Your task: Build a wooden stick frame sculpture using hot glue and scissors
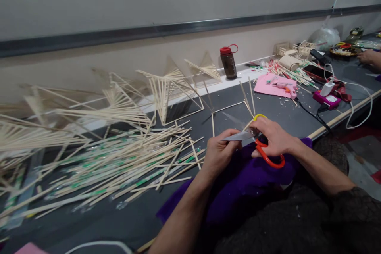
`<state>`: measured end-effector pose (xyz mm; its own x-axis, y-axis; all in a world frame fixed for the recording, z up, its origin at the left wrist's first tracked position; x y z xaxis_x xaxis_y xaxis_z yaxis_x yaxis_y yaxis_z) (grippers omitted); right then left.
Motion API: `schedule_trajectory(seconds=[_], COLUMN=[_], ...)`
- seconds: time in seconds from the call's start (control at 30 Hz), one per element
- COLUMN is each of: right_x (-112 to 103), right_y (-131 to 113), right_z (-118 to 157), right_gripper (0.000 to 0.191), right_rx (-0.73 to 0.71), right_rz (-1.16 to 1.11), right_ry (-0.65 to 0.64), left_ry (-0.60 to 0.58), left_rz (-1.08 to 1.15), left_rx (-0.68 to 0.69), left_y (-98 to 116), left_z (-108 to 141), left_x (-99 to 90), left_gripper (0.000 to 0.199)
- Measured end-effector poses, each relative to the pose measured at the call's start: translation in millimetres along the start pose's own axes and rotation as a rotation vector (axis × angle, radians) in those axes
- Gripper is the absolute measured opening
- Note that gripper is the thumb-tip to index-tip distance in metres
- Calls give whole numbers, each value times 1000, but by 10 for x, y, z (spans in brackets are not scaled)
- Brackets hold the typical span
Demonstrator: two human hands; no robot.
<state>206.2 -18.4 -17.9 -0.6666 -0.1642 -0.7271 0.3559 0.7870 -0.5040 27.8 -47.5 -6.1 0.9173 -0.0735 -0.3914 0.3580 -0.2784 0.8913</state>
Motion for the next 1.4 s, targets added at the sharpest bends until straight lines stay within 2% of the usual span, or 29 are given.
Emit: schedule_trajectory(seconds=[0.23, 0.7, 0.9, 1.03, 1.13, 1.2, 1.3, 1.33, 1.4], right_x=[-97, -150, -201, -264, -350, -424, -543, -590, -696], right_y=[-101, -204, -227, -311, -377, -378, -293, -248, -141], right_z=[14, 37, -17, 4, 59, 128, 293, 354, 462], right_gripper=[73, 83, 87, 81, 80, 78, 71, 70, 71], right_rx=[61, 40, 30, 37, 75, 119, 215, 246, 308], right_rz=[87, 169, 156, 130, 217, 269, 203, 180, 194], right_ry=[-77, -71, -162, -287, -305, -320, -374, -373, -322], left_ry=[-17, -68, -36, -106, -149, -41, 281, 353, 377], left_rz=[-20, -56, -101, -128, -121, -62, 149, 214, 279], left_rx=[16, 84, 128, 185, 169, 115, 19, -3, -43], left_y=[30, 124, 125, 181, 203, 194, 143, 120, 72], left_z=[16, 58, 77, 69, 87, 103, 133, 136, 114], left_x=[-10, -6, -73, -60, -40, -102, -296, -344, -376], left_gripper=[16, 21, 22, 23, 22, 21, 24, 25, 28])
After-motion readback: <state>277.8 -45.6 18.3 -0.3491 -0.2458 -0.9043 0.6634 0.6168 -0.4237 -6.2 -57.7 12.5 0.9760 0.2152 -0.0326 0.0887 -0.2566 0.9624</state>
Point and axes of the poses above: each hand's wrist, its own z-axis away from the middle knuckle, its own x-axis out of the palm, y = z × x, the point moved 4 cm from there along -z, towards the middle knuckle, and after that the axes turned 2 degrees about -y, right-handed, at the moved point
